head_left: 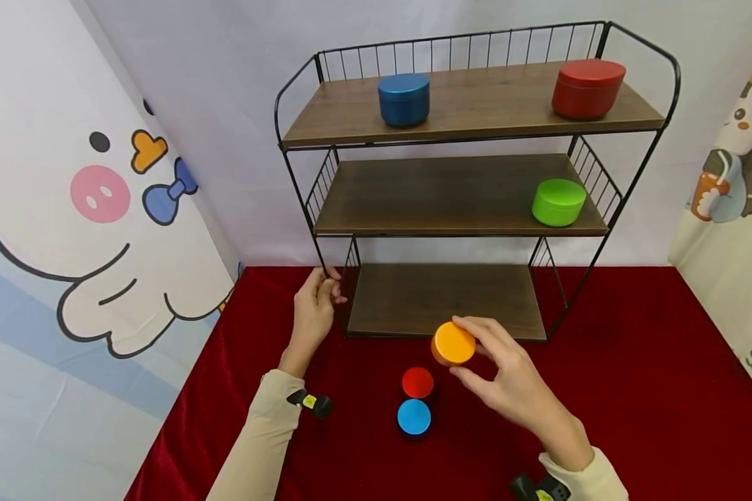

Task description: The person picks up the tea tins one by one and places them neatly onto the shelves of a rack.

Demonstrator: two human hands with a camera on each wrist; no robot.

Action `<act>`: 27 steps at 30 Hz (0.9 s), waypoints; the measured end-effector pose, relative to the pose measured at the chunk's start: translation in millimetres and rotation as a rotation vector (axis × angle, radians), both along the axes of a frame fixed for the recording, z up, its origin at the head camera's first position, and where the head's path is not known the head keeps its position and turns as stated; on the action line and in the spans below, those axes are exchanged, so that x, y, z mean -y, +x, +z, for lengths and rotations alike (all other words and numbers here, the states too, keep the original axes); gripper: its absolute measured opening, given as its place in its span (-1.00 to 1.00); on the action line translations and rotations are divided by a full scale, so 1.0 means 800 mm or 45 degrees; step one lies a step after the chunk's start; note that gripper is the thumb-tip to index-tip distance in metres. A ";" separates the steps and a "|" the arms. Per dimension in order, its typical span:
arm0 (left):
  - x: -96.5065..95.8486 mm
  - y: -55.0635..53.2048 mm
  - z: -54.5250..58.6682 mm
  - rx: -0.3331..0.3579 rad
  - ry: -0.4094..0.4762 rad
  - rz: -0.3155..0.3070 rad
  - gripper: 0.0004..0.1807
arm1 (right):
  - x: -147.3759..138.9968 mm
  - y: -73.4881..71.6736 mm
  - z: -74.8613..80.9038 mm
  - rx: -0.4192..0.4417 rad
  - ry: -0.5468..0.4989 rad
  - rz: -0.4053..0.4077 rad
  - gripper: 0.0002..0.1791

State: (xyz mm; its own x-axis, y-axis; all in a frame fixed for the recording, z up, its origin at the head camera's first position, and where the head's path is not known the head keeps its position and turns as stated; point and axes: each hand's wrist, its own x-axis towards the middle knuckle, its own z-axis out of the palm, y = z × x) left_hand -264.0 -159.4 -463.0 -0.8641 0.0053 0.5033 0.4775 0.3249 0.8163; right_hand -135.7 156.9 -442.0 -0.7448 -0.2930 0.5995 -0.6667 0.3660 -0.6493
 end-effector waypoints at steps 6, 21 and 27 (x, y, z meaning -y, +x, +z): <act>0.000 -0.001 -0.002 0.003 0.010 -0.006 -0.83 | 0.001 -0.001 0.003 -0.004 0.018 0.000 -0.15; -0.006 0.007 0.014 0.022 0.006 -0.008 -0.80 | 0.006 -0.008 0.016 -0.033 0.045 0.006 -0.15; -0.012 0.025 0.036 0.018 -0.003 -0.008 -0.82 | 0.009 -0.008 0.017 -0.044 0.032 0.021 -0.15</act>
State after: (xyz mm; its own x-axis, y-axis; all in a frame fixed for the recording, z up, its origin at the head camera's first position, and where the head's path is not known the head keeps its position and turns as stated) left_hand -243.8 -149.5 -433.9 -0.8709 0.0121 0.4913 0.4682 0.3242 0.8220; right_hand -142.3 150.0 -428.1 -0.7185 -0.3205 0.6172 -0.6948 0.3707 -0.6163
